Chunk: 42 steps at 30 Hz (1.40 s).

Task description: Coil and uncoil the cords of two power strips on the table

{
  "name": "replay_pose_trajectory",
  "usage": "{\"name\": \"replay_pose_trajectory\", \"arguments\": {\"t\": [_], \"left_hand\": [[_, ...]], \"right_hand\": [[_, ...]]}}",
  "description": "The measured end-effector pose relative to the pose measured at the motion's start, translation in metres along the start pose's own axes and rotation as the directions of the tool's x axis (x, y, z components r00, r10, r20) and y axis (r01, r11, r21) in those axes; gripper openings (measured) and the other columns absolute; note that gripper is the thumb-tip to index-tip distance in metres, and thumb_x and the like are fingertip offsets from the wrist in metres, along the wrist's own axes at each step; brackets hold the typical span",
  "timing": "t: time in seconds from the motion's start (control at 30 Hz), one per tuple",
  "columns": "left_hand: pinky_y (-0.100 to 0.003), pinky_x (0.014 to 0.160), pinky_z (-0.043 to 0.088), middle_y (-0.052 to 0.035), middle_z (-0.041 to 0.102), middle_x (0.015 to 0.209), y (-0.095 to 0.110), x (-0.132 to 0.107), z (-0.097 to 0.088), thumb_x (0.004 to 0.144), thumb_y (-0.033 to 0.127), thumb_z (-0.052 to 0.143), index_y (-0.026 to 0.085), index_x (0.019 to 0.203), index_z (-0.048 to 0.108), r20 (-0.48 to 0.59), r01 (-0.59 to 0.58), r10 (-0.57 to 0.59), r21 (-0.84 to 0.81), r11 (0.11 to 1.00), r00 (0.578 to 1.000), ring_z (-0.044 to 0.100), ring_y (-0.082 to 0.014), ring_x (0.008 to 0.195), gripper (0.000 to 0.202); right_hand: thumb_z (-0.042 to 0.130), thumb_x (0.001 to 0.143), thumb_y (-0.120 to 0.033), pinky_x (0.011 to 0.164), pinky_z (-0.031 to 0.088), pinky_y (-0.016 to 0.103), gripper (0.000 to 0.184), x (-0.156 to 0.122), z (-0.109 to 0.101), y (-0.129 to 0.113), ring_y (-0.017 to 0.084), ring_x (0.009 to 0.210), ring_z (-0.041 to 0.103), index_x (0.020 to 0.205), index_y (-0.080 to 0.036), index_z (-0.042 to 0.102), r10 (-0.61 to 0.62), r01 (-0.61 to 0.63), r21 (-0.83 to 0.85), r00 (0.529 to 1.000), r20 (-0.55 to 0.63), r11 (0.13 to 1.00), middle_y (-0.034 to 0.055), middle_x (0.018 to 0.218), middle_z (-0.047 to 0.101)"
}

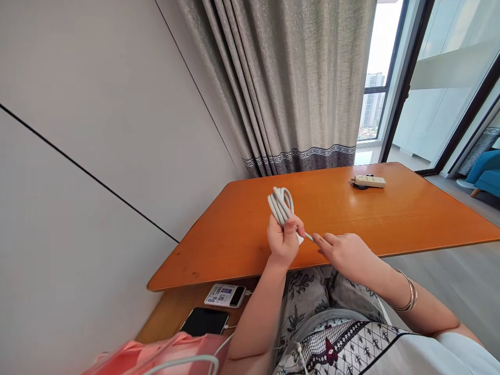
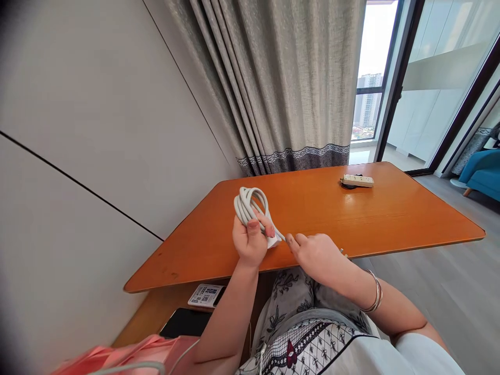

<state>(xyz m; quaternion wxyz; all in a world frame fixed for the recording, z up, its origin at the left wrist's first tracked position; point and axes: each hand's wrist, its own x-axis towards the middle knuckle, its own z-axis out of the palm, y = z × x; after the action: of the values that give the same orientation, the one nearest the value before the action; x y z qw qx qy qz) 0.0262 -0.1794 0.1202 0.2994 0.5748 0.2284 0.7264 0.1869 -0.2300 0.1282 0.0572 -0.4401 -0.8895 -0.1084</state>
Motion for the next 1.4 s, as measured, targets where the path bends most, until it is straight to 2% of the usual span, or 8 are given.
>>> {"name": "replay_pose_trajectory", "arguments": {"t": [0.27,0.37,0.63,0.77,0.9,1.1,1.23,1.4], "left_hand": [[-0.028,0.050,0.027,-0.0012,0.049,0.050,-0.009,0.007,-0.007,0.065,0.055,0.081,0.022,0.059,0.052,0.172,-0.114,0.035,0.479,0.870,0.984,0.047,-0.0170,0.047,0.044],[-0.028,0.049,0.026,0.0007,0.047,0.050,-0.007,0.011,-0.007,0.071,0.057,0.077,0.023,0.063,0.049,0.247,-0.089,-0.049,0.517,0.851,0.968,0.044,-0.0156,0.046,0.045],[-0.022,0.039,0.033,0.0047,0.053,0.051,0.002,-0.005,-0.002,0.090,0.072,0.046,0.020,0.090,0.052,0.554,0.411,-0.350,0.015,0.911,0.755,0.042,-0.0092,0.037,0.052],[-0.019,0.035,0.030,0.0083,0.045,0.045,0.005,-0.012,0.005,0.083,0.078,0.052,0.021,0.086,0.047,0.702,0.597,-0.298,-0.223,0.770,0.647,0.035,-0.0069,0.031,0.057],[-0.016,0.034,0.025,0.0115,0.038,0.042,0.005,-0.014,0.010,0.088,0.067,0.056,0.021,0.084,0.045,0.671,0.655,-0.329,-0.311,0.689,0.664,0.029,-0.0054,0.028,0.048],[-0.017,0.035,0.019,0.0141,0.023,0.037,0.009,-0.010,0.012,0.085,0.068,0.060,0.021,0.075,0.041,0.630,0.751,-0.439,-0.397,0.527,0.641,0.017,-0.0045,0.027,0.052],[-0.018,0.035,0.016,0.0136,0.017,0.035,0.010,-0.004,0.009,0.089,0.069,0.053,0.021,0.070,0.037,0.518,0.721,-0.502,-0.470,0.510,0.693,0.016,-0.0054,0.026,0.054],[-0.019,0.035,0.017,0.0127,0.014,0.034,0.006,0.002,0.010,0.093,0.071,0.038,0.022,0.066,0.035,0.476,0.746,-0.581,-0.505,0.434,0.661,0.014,-0.0058,0.025,0.057]], "right_hand": [[0.062,0.081,-0.009,0.053,0.028,0.032,0.043,-0.024,-0.021,-0.011,0.016,0.062,0.055,0.123,-0.010,0.053,-0.187,0.173,-0.132,0.976,-0.110,0.976,0.0056,0.081,0.061],[0.056,0.087,-0.009,0.057,0.031,0.031,0.021,-0.030,-0.033,-0.004,0.015,0.061,0.052,0.106,-0.016,0.060,-0.200,0.176,-0.116,0.949,-0.245,0.978,0.0030,0.078,0.061],[0.057,0.097,-0.021,0.075,0.050,0.030,0.013,-0.003,-0.059,0.031,0.016,0.086,0.064,0.102,-0.021,0.068,-0.090,0.323,0.188,0.681,-0.726,0.928,0.0065,0.104,0.071],[0.070,0.089,-0.035,0.085,0.054,0.036,0.023,0.019,-0.050,0.046,0.020,0.096,0.065,0.110,-0.023,0.070,0.032,0.439,0.463,0.698,-0.715,0.770,0.0062,0.102,0.070],[0.069,0.089,-0.042,0.086,0.054,0.037,0.035,0.035,-0.031,0.049,0.020,0.096,0.064,0.119,-0.024,0.068,0.218,0.430,0.682,0.729,-0.649,0.592,0.0068,0.104,0.069],[0.060,0.092,-0.053,0.082,0.055,0.033,0.059,0.042,0.002,0.041,0.017,0.093,0.064,0.142,-0.025,0.046,0.389,0.330,0.936,0.852,-0.351,0.122,0.0065,0.111,0.065],[0.060,0.084,-0.069,0.065,0.053,0.028,0.060,0.041,0.020,0.034,0.015,0.070,0.065,0.119,-0.021,0.058,0.329,0.155,0.972,0.940,-0.090,-0.176,0.0029,0.089,0.067],[0.063,0.072,-0.081,0.048,0.042,0.023,0.063,0.045,0.032,0.023,0.010,0.046,0.051,0.086,-0.019,0.059,0.417,0.162,0.911,0.909,0.012,-0.380,-0.0094,0.050,0.041]]}}
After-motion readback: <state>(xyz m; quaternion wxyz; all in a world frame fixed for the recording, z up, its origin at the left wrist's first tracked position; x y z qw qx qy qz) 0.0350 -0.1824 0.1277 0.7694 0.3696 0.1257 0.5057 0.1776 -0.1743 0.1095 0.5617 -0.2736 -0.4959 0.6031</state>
